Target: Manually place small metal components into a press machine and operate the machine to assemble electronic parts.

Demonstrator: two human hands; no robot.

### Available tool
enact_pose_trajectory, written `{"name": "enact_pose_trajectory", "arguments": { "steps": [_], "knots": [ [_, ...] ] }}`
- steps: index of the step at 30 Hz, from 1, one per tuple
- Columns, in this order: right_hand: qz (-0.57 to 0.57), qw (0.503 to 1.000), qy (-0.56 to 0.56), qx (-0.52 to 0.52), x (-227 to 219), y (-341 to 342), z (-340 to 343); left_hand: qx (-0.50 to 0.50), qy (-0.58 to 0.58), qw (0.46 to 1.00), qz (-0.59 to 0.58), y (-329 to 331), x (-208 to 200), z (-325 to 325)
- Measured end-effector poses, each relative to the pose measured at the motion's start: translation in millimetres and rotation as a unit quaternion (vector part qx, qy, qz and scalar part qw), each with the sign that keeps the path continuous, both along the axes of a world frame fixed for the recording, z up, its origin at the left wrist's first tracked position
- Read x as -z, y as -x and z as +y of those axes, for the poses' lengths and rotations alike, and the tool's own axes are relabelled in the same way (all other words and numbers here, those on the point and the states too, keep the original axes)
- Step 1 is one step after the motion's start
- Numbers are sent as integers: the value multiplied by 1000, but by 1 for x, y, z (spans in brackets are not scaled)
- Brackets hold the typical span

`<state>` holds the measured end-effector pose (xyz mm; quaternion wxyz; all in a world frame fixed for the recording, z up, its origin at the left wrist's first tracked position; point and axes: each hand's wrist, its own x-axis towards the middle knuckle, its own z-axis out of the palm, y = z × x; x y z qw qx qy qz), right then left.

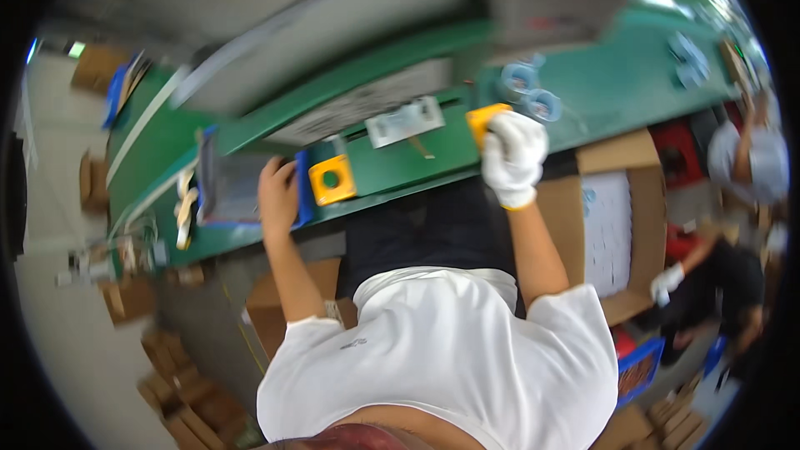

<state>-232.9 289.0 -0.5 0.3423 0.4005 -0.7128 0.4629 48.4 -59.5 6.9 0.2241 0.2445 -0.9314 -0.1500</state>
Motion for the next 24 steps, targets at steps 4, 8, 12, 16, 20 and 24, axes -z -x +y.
{"name": "enact_pose_trajectory", "arguments": {
  "steps": [4, 8, 12, 16, 20, 24],
  "knots": [
    [-4, 1000, -5, -24, 8, -1, -7, 8, -43, 999, 9, -2, -5, 4],
    [-50, 998, 8, -24, 23, -4, -6, 10, -33, 999, 29, -10, -5, 3],
    [-136, 989, 40, -32, 26, -7, -2, 20, -60, 998, 18, -9, -10, 2],
    [-107, 993, 41, -36, 3, -8, -12, 38, -58, 997, 33, -11, 1, -7],
    [-172, 979, 1, -108, -65, -34, -45, 20, -54, 998, 23, -21, -3, -3],
    [-274, 946, -30, -171, -104, -44, -79, 20, -65, 998, 2, -10, 1, -2]
  ]
}}
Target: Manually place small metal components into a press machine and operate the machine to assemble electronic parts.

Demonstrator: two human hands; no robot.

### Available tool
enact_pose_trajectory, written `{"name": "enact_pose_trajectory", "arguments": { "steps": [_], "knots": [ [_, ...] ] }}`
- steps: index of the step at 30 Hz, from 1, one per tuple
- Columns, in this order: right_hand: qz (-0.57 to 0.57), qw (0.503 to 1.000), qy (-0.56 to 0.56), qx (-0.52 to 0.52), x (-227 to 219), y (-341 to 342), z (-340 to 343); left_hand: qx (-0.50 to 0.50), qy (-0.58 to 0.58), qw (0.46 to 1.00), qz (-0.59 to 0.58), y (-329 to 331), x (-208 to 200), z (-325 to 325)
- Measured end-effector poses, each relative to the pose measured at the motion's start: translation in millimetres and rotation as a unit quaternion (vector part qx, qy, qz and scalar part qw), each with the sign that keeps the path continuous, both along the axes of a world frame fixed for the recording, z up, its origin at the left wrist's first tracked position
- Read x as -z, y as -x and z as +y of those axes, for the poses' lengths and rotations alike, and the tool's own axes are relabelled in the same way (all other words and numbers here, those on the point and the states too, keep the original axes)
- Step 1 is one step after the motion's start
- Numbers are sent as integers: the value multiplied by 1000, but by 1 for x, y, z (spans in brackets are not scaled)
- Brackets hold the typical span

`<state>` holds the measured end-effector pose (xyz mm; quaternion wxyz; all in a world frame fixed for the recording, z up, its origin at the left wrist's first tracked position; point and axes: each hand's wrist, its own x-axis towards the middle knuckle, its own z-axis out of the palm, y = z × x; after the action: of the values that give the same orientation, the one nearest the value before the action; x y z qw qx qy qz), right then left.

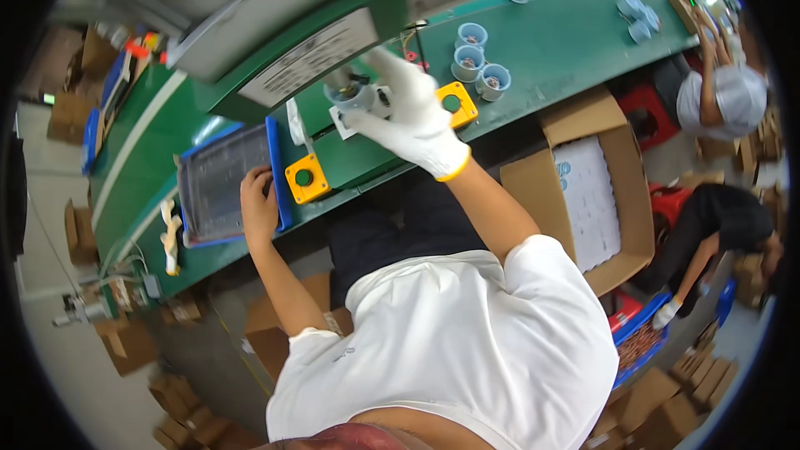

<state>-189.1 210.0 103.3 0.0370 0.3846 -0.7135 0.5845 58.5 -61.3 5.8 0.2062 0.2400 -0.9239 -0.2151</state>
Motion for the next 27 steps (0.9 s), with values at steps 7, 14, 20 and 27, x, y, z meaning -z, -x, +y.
{"name": "enact_pose_trajectory", "arguments": {
  "steps": [7, 14, 20, 27],
  "knots": [
    [42, 996, 65, -35, -29, 16, -8, -5, -11, 1000, -15, -1, 6, 2],
    [60, 987, 68, 135, -9, 115, 52, -15, -11, 1000, -15, -2, -3, 4],
    [143, 900, -379, 159, 33, 316, 2, -17, -18, 1000, -17, -1, -6, 5],
    [159, 952, -230, 129, 81, 333, 22, -24, -7, 999, -26, -4, -1, 4]
  ]
}}
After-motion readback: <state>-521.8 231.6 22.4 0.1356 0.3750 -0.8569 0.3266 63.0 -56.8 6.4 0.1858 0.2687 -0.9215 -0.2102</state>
